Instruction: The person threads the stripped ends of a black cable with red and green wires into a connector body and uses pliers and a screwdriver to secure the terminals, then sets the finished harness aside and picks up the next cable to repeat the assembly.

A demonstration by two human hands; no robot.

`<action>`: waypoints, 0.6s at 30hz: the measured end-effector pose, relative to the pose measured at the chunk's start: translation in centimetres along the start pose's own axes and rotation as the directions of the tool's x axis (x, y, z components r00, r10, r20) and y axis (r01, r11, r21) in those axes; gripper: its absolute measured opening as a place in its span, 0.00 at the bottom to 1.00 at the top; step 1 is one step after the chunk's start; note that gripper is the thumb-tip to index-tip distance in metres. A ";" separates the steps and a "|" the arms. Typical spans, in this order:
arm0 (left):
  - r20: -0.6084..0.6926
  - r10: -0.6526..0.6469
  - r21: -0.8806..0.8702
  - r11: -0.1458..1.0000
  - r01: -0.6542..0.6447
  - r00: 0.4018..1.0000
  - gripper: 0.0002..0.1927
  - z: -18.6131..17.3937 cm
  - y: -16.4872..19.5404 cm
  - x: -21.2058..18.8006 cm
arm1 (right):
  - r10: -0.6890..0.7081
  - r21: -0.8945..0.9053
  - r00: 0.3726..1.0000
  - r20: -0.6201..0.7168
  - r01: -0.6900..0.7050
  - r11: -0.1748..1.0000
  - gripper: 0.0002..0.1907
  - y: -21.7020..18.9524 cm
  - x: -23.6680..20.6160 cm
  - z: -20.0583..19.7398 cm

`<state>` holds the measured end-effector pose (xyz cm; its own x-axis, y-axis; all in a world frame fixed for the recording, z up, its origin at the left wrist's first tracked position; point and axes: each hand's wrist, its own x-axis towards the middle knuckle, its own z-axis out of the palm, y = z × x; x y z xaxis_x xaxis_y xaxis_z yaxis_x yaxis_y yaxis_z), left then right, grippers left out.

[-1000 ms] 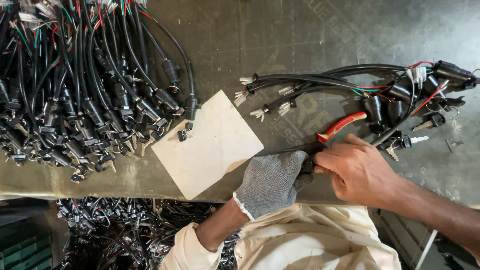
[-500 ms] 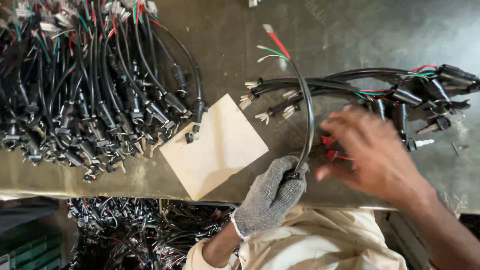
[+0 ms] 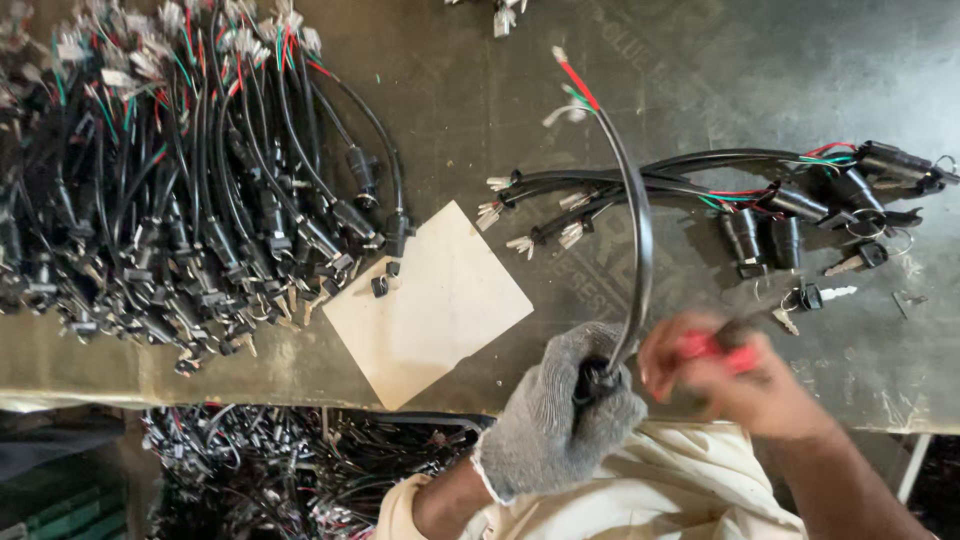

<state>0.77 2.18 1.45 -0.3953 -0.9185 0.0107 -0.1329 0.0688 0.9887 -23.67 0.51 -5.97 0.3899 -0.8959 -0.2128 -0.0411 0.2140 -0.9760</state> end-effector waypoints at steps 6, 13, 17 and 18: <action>0.052 0.027 -0.037 0.999 -0.025 0.998 0.35 0.3 1.2 -0.4 | -0.458 -0.740 0.889 0.022 0.322 0.590 0.26 -2.8 1.7 1.3; 0.116 -0.324 0.168 0.938 0.303 0.939 0.37 -0.7 2.5 0.5 | -0.350 -0.910 0.935 0.048 0.185 0.371 0.20 -2.8 3.1 0.7; 0.110 -0.144 0.033 0.989 0.141 0.983 0.34 -1.1 2.5 0.3 | -0.403 -0.813 0.907 0.123 0.325 0.484 0.24 -2.4 3.6 0.3; 0.027 0.071 0.092 0.993 -0.074 0.997 0.32 -0.9 2.2 0.2 | -0.435 -0.805 0.893 0.114 0.339 0.487 0.24 -2.5 3.7 0.4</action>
<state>1.19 1.76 3.81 -0.4280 -0.9004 0.0774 -0.1865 0.1718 0.9673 -21.81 -3.15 -4.34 0.4707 -0.8492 0.2396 -0.6279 -0.5132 -0.5851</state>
